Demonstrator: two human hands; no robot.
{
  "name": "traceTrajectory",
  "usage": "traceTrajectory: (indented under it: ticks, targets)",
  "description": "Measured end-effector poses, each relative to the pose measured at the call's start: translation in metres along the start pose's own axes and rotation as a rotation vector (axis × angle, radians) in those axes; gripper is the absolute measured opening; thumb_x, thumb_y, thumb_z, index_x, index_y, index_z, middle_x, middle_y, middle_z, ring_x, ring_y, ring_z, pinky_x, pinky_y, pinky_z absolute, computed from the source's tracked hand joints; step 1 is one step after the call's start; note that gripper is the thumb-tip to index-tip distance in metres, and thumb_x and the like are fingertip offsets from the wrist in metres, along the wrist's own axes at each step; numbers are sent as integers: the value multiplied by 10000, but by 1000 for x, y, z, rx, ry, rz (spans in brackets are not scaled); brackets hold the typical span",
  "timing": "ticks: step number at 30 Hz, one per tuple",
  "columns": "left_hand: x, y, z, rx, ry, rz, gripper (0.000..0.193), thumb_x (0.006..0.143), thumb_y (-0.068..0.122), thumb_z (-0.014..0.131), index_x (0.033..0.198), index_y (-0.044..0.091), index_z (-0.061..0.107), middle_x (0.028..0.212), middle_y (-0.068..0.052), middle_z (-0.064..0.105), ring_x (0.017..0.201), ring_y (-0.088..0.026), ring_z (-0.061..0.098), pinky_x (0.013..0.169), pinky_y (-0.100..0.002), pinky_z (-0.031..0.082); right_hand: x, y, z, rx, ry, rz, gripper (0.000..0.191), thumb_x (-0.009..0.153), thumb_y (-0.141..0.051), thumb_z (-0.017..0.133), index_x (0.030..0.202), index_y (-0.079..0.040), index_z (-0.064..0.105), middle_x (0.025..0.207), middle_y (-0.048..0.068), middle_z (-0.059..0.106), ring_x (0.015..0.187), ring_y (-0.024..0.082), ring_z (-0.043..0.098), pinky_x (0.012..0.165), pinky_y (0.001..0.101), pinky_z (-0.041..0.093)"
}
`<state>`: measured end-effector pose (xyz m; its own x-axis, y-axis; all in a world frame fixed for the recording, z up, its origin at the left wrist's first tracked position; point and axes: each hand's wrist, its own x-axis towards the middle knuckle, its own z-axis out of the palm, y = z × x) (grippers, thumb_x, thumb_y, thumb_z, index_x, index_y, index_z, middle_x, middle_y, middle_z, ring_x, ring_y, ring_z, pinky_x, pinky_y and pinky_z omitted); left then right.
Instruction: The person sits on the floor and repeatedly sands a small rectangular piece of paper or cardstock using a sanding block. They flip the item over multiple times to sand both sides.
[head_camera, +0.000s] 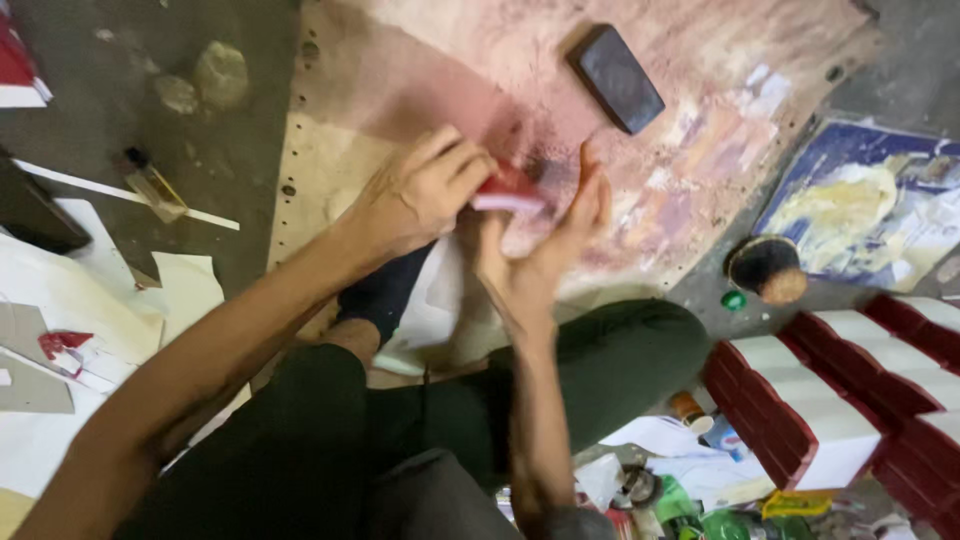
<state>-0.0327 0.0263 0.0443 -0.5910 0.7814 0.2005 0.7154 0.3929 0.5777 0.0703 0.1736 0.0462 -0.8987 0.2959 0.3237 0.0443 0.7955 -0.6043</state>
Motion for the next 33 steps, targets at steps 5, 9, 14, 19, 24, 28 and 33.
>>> traceTrajectory:
  ticks: [5, 9, 14, 19, 24, 28, 33]
  targets:
    - [-12, -17, -35, -369, -407, -351, 323, 932, 123, 705, 1237, 55, 625, 1072, -134, 703, 981, -288, 639, 871, -412, 528, -31, 0, -24, 401, -139, 498, 183, 1018, 69, 668, 1196, 47, 705, 1139, 143, 757, 1035, 191, 712, 931, 325, 562]
    - [-24, -22, -61, -107, -351, -250, 493, 647, 372, 798, 1100, 225, 668, 1303, -142, 635, 1222, -357, 544, 1023, -535, 460, -42, -2, 16, 873, -150, 1178, 376, 922, 9, 749, 1279, 79, 654, 1117, 164, 718, 952, 206, 639, 791, 329, 511]
    - [-46, -17, -55, 113, -556, -206, 517, 610, 182, 862, 1103, 181, 707, 1482, -158, 523, 1430, -367, 436, 1181, -519, 352, -30, -18, -3, 241, -447, 296, 1125, 652, -180, 863, 1554, -23, 209, 1448, 310, 431, 1265, 427, 513, 1010, 493, 475]
    - [-41, -20, -36, 66, -529, -37, 640, 568, 86, 831, 1192, 171, 713, 1336, -215, 567, 1320, -381, 523, 1155, -436, 391, -27, -15, -6, -130, -758, 106, 1189, 648, -46, 868, 1629, -121, 200, 1378, 250, 533, 1273, 431, 533, 1133, 561, 389]
    - [-44, -31, -46, -96, -567, -75, 542, 613, 123, 871, 1131, 199, 731, 1291, -162, 587, 1219, -365, 566, 1050, -445, 462, -22, -8, -8, 118, -792, 205, 1199, 699, -58, 881, 1663, -83, 169, 1367, 199, 590, 1263, 390, 579, 1112, 485, 440]
    - [-48, -40, -48, -110, -454, -35, 561, 525, 164, 887, 1064, 189, 732, 1276, -133, 589, 1216, -324, 583, 1038, -429, 510, -23, 1, -6, 526, -391, 314, 940, 696, -88, 801, 1510, 10, 340, 1289, 228, 569, 1155, 345, 560, 995, 425, 454]
    - [-25, -25, -30, -65, -471, -50, 547, 572, 185, 885, 1098, 174, 734, 1307, -196, 557, 1173, -394, 555, 936, -508, 483, -42, 15, 5, 767, -169, 1210, 172, 957, -121, 764, 1019, 36, 731, 792, 33, 670, 637, 133, 571, 562, 279, 477]
